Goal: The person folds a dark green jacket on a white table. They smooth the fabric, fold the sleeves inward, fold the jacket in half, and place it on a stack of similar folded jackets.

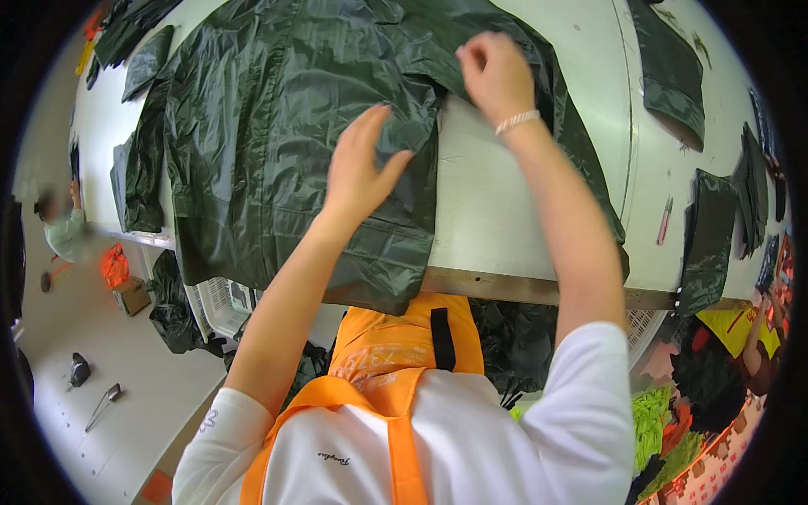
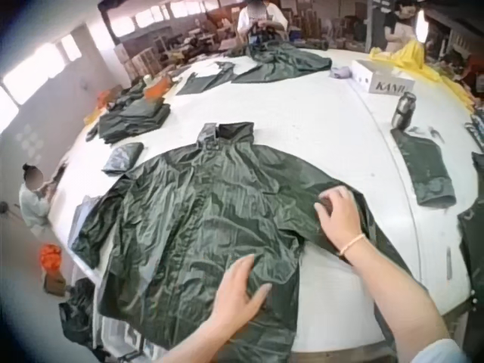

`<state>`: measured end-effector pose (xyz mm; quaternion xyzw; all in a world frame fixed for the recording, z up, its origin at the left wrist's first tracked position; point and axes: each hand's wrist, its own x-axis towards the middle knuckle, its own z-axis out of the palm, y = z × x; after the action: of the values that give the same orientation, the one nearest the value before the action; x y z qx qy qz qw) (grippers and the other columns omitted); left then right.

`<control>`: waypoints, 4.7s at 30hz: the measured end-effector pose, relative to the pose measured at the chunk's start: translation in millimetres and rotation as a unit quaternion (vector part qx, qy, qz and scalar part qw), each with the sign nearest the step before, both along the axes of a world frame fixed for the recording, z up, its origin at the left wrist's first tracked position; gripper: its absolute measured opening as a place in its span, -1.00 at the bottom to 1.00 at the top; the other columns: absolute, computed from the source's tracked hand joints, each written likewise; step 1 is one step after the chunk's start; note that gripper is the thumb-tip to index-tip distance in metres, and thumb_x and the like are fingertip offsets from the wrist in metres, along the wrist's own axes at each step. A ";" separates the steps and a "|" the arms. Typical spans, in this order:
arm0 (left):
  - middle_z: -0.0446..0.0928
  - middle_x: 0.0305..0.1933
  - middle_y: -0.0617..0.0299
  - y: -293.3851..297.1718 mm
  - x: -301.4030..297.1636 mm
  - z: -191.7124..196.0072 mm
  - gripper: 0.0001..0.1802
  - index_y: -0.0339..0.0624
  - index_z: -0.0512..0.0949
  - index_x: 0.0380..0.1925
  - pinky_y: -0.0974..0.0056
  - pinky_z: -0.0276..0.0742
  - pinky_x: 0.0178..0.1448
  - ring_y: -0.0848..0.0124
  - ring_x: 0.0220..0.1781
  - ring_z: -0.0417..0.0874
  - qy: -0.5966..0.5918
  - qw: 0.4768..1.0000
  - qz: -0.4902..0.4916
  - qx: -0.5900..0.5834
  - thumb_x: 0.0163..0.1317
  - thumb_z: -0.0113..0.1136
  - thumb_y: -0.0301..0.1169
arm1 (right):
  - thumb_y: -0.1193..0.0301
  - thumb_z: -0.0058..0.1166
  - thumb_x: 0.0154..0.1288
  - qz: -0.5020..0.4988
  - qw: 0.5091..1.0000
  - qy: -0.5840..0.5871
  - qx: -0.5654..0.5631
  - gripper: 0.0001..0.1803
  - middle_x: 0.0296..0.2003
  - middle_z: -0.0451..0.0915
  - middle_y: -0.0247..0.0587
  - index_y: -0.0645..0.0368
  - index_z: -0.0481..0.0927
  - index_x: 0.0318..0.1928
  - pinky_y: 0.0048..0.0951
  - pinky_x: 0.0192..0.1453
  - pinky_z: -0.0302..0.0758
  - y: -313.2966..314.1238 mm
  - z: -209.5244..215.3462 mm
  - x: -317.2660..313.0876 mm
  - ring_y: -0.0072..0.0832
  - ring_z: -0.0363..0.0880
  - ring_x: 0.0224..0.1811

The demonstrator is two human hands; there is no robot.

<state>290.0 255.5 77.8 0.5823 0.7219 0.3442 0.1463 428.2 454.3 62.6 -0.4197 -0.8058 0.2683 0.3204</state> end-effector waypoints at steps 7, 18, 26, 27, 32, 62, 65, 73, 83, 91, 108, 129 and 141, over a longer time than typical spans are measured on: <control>0.10 0.45 0.27 70.8 12.5 -27.6 -0.27 0.02 0.24 0.30 -0.20 -0.13 0.44 0.09 0.48 0.02 0.198 0.965 -0.164 -0.045 0.03 0.13 -0.32 | 0.37 0.14 0.13 -0.079 0.989 0.044 -0.121 -0.72 -0.43 0.63 -0.06 0.25 0.59 -0.16 -0.21 -0.20 0.51 -62.9 -48.0 11.5 -0.14 0.60 -0.41; -0.07 0.45 -0.15 83.4 -6.2 -45.2 -0.03 -0.02 0.11 0.36 -0.03 -0.17 0.47 -0.04 0.49 -0.08 0.035 0.987 -0.095 -0.123 -0.15 0.28 -0.32 | 0.32 0.00 0.22 -0.007 0.984 0.019 -0.176 -0.76 -0.56 0.57 -0.04 0.22 0.58 -0.45 -0.32 -0.34 0.43 53.5 -44.4 26.3 -0.15 0.52 -0.53; 0.45 -0.24 0.17 121.8 43.3 -20.0 -0.60 -0.19 0.46 -0.47 0.16 0.44 -0.19 0.14 -0.17 0.48 0.164 0.978 0.061 -0.117 -0.14 0.42 -0.18 | 0.25 -0.04 0.22 -0.017 0.946 0.084 -0.313 -0.70 -0.65 0.58 -0.33 0.15 0.60 -0.52 -0.46 -0.33 0.44 65.7 -59.7 19.3 -0.50 0.51 -0.58; 0.47 -0.27 0.16 123.2 41.9 -27.8 -0.63 -0.20 0.47 -0.47 0.16 0.45 -0.22 0.16 -0.20 0.50 0.169 0.975 0.066 -0.128 -0.09 0.38 -0.18 | 0.24 -0.03 0.22 -0.022 0.942 0.092 -0.323 -0.70 -0.65 0.58 -0.32 0.14 0.60 -0.52 -0.47 -0.33 0.44 66.4 -61.0 19.6 -0.50 0.52 -0.57; 0.57 -0.43 0.10 120.6 42.4 -34.1 -0.83 -0.17 0.57 -0.47 0.12 0.48 -0.34 0.08 -0.40 0.58 0.215 0.972 0.000 -0.097 0.17 0.14 -0.32 | 0.26 -0.02 0.21 -0.030 0.925 0.132 -0.355 -0.70 -0.64 0.59 -0.29 0.18 0.60 -0.52 -0.47 -0.32 0.44 67.9 -57.7 22.6 -0.52 0.54 -0.55; 0.52 -0.63 0.08 102.9 20.0 -25.7 -0.83 -0.16 0.38 -0.47 0.07 0.40 -0.48 0.03 -0.56 0.55 0.050 0.993 -0.049 -0.097 0.23 0.11 -0.36 | 0.25 0.08 0.28 -0.462 0.854 -0.229 -0.073 -0.63 -0.23 0.61 0.01 0.33 0.58 -0.11 -0.33 -0.06 0.49 -45.0 -90.8 436.0 -0.25 0.60 -0.18; 0.52 -0.62 0.08 105.1 24.3 -21.5 -0.84 -0.15 0.37 -0.45 0.07 0.41 -0.47 0.02 -0.55 0.56 0.061 0.990 -0.046 -0.122 0.22 0.12 -0.38 | 0.29 0.03 0.32 -0.462 0.845 -0.266 -0.045 -0.62 -0.21 0.61 0.02 0.38 0.52 -0.03 -0.39 -0.06 0.48 -43.3 -83.4 427.5 -0.31 0.60 -0.17; 0.57 -0.56 0.06 107.1 26.3 -16.6 -0.85 -0.19 0.44 -0.45 0.14 0.46 -0.42 0.05 -0.52 0.59 0.005 0.989 -0.042 -0.141 0.19 0.16 -0.38 | 0.43 -0.01 0.30 -0.365 0.893 0.203 -0.169 -0.62 -0.10 0.52 -0.31 0.26 0.46 0.12 -0.65 -0.17 0.41 -62.5 50.4 283.7 -0.72 0.43 -0.28; 0.54 -0.59 0.12 116.1 20.1 -0.9 -0.84 -0.32 0.48 -0.45 0.33 0.40 -0.39 0.43 -0.58 0.47 -0.100 0.959 0.007 -0.265 0.17 0.18 -0.42 | 0.32 0.17 0.19 -0.198 0.961 0.061 -0.181 -0.74 -0.28 0.51 -0.13 0.13 0.50 -0.15 -0.30 -0.32 0.49 -99.7 -33.4 38.7 -0.19 0.57 -0.35; 0.42 -0.63 0.32 115.0 31.1 1.0 -0.81 -0.29 0.46 -0.47 0.41 0.26 -0.47 0.60 -0.57 0.31 -0.089 0.962 0.027 -0.257 0.20 0.18 -0.40 | 0.27 0.14 0.22 -0.173 0.965 0.075 -0.184 -0.71 -0.26 0.50 -0.17 0.14 0.45 -0.13 -0.29 -0.39 0.51 -93.0 -36.4 9.9 -0.19 0.57 -0.36; 0.43 -0.59 0.21 102.3 30.1 -4.0 -0.82 -0.29 0.36 -0.44 0.35 0.34 -0.40 0.52 -0.51 0.37 -0.114 0.964 0.020 -0.240 0.29 0.06 -0.44 | 0.25 0.07 0.27 -0.202 0.966 0.061 -0.151 -0.70 -0.24 0.47 -0.19 0.12 0.39 -0.08 -0.27 -0.49 0.48 -97.0 -44.4 -3.6 -0.18 0.56 -0.41; 0.62 -0.11 0.03 -21.9 -75.9 27.4 -0.93 -0.32 0.56 -0.39 0.42 0.46 0.01 0.48 -0.10 0.59 -0.190 0.952 0.165 -0.172 0.21 0.20 -0.52 | 0.44 0.08 0.31 -0.319 0.929 0.169 -0.077 -0.78 -0.20 0.57 -0.27 0.21 0.53 -0.06 -0.52 -0.13 0.47 -65.5 47.0 148.4 -0.57 0.49 -0.22; 0.49 0.10 -0.03 -451.2 -103.5 20.1 -0.19 -0.17 0.38 0.12 0.16 0.42 0.20 0.09 0.17 0.49 0.030 0.640 0.537 -0.549 -0.20 0.46 -0.19 | 0.27 0.00 0.37 -0.344 0.763 -0.521 0.168 -0.60 -0.10 0.55 0.07 0.37 0.50 0.03 -0.30 0.09 0.45 0.8 -38.2 360.7 -0.17 0.52 -0.01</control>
<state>186.6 -195.7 97.8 -0.0847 0.9679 -0.1147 0.2067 788.9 455.1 24.4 -0.6830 -0.6827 -0.2596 -0.0125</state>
